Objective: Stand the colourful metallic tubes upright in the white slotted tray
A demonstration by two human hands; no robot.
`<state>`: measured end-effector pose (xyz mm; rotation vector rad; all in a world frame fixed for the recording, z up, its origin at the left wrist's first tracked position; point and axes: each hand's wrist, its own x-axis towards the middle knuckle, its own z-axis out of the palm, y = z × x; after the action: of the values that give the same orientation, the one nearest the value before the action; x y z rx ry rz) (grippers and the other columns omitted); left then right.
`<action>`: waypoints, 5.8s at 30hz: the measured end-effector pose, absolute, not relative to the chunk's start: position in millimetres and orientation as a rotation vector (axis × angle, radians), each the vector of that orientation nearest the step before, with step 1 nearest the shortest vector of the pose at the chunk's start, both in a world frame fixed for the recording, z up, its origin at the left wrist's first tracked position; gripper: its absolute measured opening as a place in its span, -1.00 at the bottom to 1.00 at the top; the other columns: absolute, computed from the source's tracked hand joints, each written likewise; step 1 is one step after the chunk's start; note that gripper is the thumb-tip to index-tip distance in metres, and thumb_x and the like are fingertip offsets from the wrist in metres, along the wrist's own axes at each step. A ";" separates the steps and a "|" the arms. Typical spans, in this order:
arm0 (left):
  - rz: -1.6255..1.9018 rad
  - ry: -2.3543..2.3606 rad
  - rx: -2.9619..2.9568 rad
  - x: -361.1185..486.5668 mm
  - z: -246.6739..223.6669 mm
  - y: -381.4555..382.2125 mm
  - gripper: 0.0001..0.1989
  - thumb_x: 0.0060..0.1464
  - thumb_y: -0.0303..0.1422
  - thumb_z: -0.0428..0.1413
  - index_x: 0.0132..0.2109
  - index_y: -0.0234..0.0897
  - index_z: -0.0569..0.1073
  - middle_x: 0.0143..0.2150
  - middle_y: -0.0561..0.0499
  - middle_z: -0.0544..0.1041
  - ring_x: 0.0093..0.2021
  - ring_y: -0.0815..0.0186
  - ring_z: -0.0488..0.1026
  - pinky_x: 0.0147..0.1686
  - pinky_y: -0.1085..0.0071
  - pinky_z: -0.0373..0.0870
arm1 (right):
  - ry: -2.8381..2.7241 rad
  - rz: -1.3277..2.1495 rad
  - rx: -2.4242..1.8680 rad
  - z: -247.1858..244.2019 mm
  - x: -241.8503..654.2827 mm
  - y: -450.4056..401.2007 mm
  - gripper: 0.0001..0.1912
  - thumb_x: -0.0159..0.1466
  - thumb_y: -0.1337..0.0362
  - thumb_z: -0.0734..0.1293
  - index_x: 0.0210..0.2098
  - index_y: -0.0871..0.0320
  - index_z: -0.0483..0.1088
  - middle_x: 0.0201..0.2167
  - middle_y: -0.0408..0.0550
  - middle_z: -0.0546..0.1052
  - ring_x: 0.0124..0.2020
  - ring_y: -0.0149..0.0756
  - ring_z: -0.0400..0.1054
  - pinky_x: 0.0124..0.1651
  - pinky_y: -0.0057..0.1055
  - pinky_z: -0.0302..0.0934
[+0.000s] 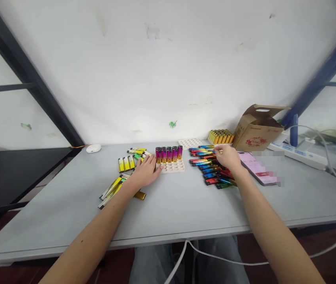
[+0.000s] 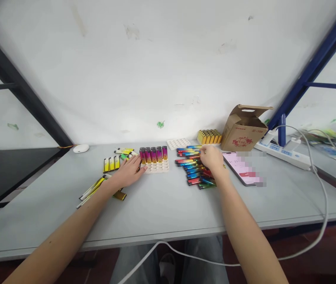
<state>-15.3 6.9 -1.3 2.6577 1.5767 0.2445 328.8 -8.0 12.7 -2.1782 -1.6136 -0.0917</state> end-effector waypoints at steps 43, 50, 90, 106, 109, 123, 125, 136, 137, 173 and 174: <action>0.231 1.591 2.638 -16.7 -4.6 9.8 -0.40 0.31 -0.07 -0.28 0.28 -0.36 0.21 0.41 -0.27 0.11 0.42 -0.02 -0.04 0.31 -0.13 -0.08 | -1.894 0.541 -1.980 28.0 350.0 -21.9 -0.57 0.05 0.41 0.40 -0.06 0.13 0.47 -0.13 -0.01 0.61 -0.23 -0.25 0.51 -0.23 -0.44 0.34; 0.214 1.589 2.643 -16.5 -5.7 11.8 -0.38 0.31 -0.06 -0.30 0.28 -0.40 0.20 0.42 -0.27 0.09 0.43 -0.02 -0.06 0.32 -0.12 -0.11 | -1.795 0.483 -1.890 21.9 358.1 -17.0 -0.84 0.11 0.34 0.41 -0.27 0.16 0.53 -0.25 -0.02 0.63 -0.23 -0.25 0.51 -0.16 -0.40 0.36; 0.206 1.598 2.638 -16.0 -1.8 6.5 -0.39 0.32 -0.07 -0.30 0.32 -0.39 0.16 0.42 -0.25 0.09 0.42 0.04 -0.05 0.33 -0.06 -0.11 | -1.669 0.036 -1.981 6.9 357.4 -4.4 -0.73 0.24 0.16 0.26 -0.24 0.14 0.55 -0.21 0.02 0.63 -0.17 -0.08 0.51 -0.04 -0.19 0.32; 0.194 1.607 2.626 -13.8 1.1 4.3 -0.36 0.33 -0.07 -0.30 0.31 -0.46 0.17 0.41 -0.29 0.11 0.42 0.01 -0.04 0.33 -0.03 -0.11 | -2.082 0.055 -1.729 6.1 316.0 -5.6 -0.64 0.27 0.24 0.30 0.04 0.15 0.48 0.02 0.08 0.55 0.03 -0.03 0.41 0.08 -0.18 0.25; 0.202 1.599 2.621 -14.8 0.3 5.1 -0.36 0.32 -0.06 -0.29 0.32 -0.45 0.16 0.40 -0.29 0.11 0.42 0.00 -0.04 0.33 -0.05 -0.12 | -2.065 0.029 -1.795 6.6 315.4 -5.1 -0.68 0.26 0.21 0.30 -0.03 0.15 0.51 -0.06 0.09 0.58 -0.02 -0.03 0.43 0.02 -0.19 0.26; 0.207 1.636 2.618 -11.6 -3.2 3.3 -0.40 0.33 -0.10 -0.29 0.32 -0.40 0.14 0.42 -0.27 0.06 0.43 -0.02 -0.07 0.32 -0.09 -0.11 | -1.850 0.084 -1.752 -1.8 318.7 -1.4 -0.80 0.29 0.20 0.26 -0.15 0.13 0.42 -0.13 0.09 0.58 -0.05 -0.05 0.44 0.03 -0.14 0.26; 0.206 1.625 2.615 -12.2 -2.2 3.5 -0.41 0.33 -0.10 -0.28 0.32 -0.38 0.15 0.42 -0.26 0.07 0.42 -0.02 -0.06 0.32 -0.08 -0.11 | -1.695 0.196 -1.571 -0.3 314.6 -0.5 -0.78 0.31 0.15 0.24 -0.13 0.13 0.35 -0.10 0.11 0.56 -0.02 -0.08 0.44 0.07 -0.14 0.26; 0.198 1.619 2.615 -13.7 -2.5 5.0 -0.40 0.33 -0.08 -0.29 0.31 -0.38 0.15 0.43 -0.27 0.06 0.43 0.00 -0.07 0.33 -0.07 -0.12 | -0.833 1.187 -0.888 31.6 286.2 -11.0 -0.72 0.11 0.12 0.39 -0.37 0.06 0.21 -0.49 -0.24 0.30 -0.55 -0.44 0.23 -0.47 -0.46 0.27; 0.195 1.620 2.615 -13.7 -2.3 5.0 -0.40 0.33 -0.08 -0.29 0.32 -0.39 0.15 0.43 -0.26 0.07 0.43 0.00 -0.07 0.33 -0.07 -0.12 | -0.828 1.249 -0.867 34.1 284.3 -13.5 -0.75 0.12 0.12 0.37 -0.36 0.07 0.23 -0.50 -0.24 0.28 -0.58 -0.45 0.19 -0.50 -0.47 0.24; 0.197 1.607 2.643 -13.4 -1.5 4.8 -0.41 0.33 -0.09 -0.30 0.28 -0.41 0.19 0.40 -0.28 0.11 0.42 0.00 -0.04 0.32 -0.10 -0.08 | -0.821 1.375 -0.777 34.1 271.7 -19.4 -0.56 0.27 -0.08 0.17 -0.55 0.08 0.07 -0.64 -0.26 0.01 -0.66 -0.45 -0.07 -0.58 -0.49 0.11; 0.199 1.611 2.647 -13.3 -1.5 4.8 -0.41 0.33 -0.09 -0.30 0.28 -0.40 0.20 0.40 -0.28 0.12 0.41 0.00 -0.03 0.32 -0.09 -0.08 | -0.808 1.394 -0.770 33.4 271.8 -18.8 -0.58 0.27 -0.05 0.17 -0.55 0.08 0.07 -0.64 -0.27 0.01 -0.66 -0.45 -0.08 -0.59 -0.50 0.10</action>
<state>-13.3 4.8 -1.5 2.6475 1.6112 0.1987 271.8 -18.8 33.4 -0.7703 -0.8076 1.3936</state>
